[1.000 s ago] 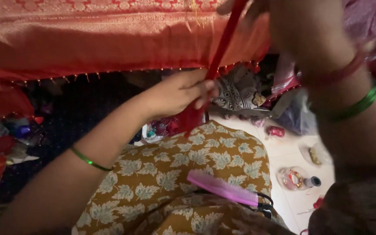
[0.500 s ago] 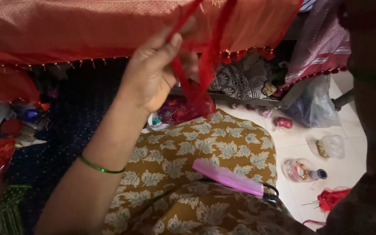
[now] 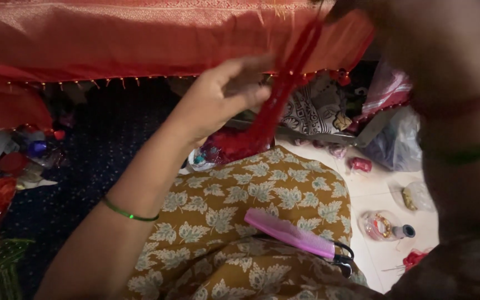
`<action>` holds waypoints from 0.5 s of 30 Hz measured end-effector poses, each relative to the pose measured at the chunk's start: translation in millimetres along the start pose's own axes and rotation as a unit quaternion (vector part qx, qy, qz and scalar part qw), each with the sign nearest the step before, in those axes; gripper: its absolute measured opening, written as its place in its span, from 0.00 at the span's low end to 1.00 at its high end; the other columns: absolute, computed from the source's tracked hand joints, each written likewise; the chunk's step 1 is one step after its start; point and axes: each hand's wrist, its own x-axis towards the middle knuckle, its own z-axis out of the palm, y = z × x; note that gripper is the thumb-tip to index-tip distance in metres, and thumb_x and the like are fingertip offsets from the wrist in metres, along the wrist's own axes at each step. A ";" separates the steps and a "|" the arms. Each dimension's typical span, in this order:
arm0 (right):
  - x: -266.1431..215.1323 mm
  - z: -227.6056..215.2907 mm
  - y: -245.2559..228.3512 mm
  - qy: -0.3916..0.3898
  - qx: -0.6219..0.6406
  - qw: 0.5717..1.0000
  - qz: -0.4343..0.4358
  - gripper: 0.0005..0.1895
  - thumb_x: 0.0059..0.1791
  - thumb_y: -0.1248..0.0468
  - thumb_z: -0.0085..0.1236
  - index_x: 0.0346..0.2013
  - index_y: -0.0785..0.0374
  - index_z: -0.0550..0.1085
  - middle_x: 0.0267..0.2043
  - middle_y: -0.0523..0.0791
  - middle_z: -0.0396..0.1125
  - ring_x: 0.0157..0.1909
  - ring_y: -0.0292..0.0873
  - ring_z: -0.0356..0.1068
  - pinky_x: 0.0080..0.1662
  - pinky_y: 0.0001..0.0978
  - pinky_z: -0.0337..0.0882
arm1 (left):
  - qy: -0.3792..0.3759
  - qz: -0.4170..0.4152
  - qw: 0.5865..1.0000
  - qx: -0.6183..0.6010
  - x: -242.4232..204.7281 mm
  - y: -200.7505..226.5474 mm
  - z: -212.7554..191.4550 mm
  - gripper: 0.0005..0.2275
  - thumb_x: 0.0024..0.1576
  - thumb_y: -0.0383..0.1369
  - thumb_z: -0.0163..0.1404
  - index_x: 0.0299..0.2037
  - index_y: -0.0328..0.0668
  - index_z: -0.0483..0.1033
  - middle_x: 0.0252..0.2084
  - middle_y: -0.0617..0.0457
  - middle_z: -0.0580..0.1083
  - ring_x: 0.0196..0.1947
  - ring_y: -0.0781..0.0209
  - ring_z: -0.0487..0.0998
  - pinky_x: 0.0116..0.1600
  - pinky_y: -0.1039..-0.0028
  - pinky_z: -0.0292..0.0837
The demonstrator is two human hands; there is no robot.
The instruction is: Manually attaching and trimming red fabric tassels to the edge of a decorative textile.
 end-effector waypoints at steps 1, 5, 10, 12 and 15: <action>-0.4 3.0 3.8 -0.002 -0.003 1.000 -0.004 0.03 0.57 0.71 0.55 0.44 0.68 0.74 0.42 0.45 0.74 0.45 0.36 0.76 0.50 0.29 0.79 | -0.010 0.027 1.000 0.006 3.1 4.4 1.5 0.22 0.57 0.45 0.54 0.60 0.50 0.74 0.55 0.54 0.77 0.57 0.61 0.75 0.63 0.63 0.71; -3.4 11.3 30.0 -0.007 -0.011 1.000 -0.017 0.03 0.56 0.72 0.56 0.44 0.69 0.74 0.42 0.45 0.73 0.45 0.36 0.76 0.51 0.30 0.79 | -0.012 0.052 0.999 -0.006 20.4 14.4 6.6 0.17 0.62 0.46 0.51 0.52 0.44 0.79 0.47 0.55 0.80 0.51 0.64 0.77 0.58 0.67 0.72; -12.5 8.1 57.7 -0.044 0.116 0.992 -0.030 0.04 0.59 0.74 0.56 0.48 0.71 0.73 0.45 0.48 0.73 0.49 0.40 0.77 0.55 0.33 0.80 | -0.007 0.046 0.996 0.079 29.7 18.9 12.9 0.10 0.60 0.39 0.56 0.43 0.43 0.81 0.34 0.59 0.80 0.35 0.69 0.77 0.45 0.71 0.75; -13.6 11.3 54.7 -0.042 0.112 0.993 -0.018 0.04 0.58 0.74 0.56 0.47 0.71 0.73 0.44 0.48 0.73 0.48 0.40 0.77 0.53 0.33 0.80 | -0.007 0.068 0.993 0.097 30.1 18.9 14.0 0.08 0.59 0.38 0.57 0.42 0.43 0.81 0.34 0.60 0.80 0.35 0.71 0.78 0.45 0.71 0.74; -16.2 13.8 55.6 -0.049 0.110 0.993 0.000 0.03 0.57 0.73 0.56 0.46 0.71 0.73 0.42 0.47 0.74 0.47 0.39 0.77 0.51 0.32 0.80 | 0.004 0.082 0.985 0.151 29.0 17.2 18.4 0.07 0.58 0.35 0.58 0.39 0.41 0.78 0.33 0.57 0.78 0.33 0.70 0.78 0.43 0.69 0.73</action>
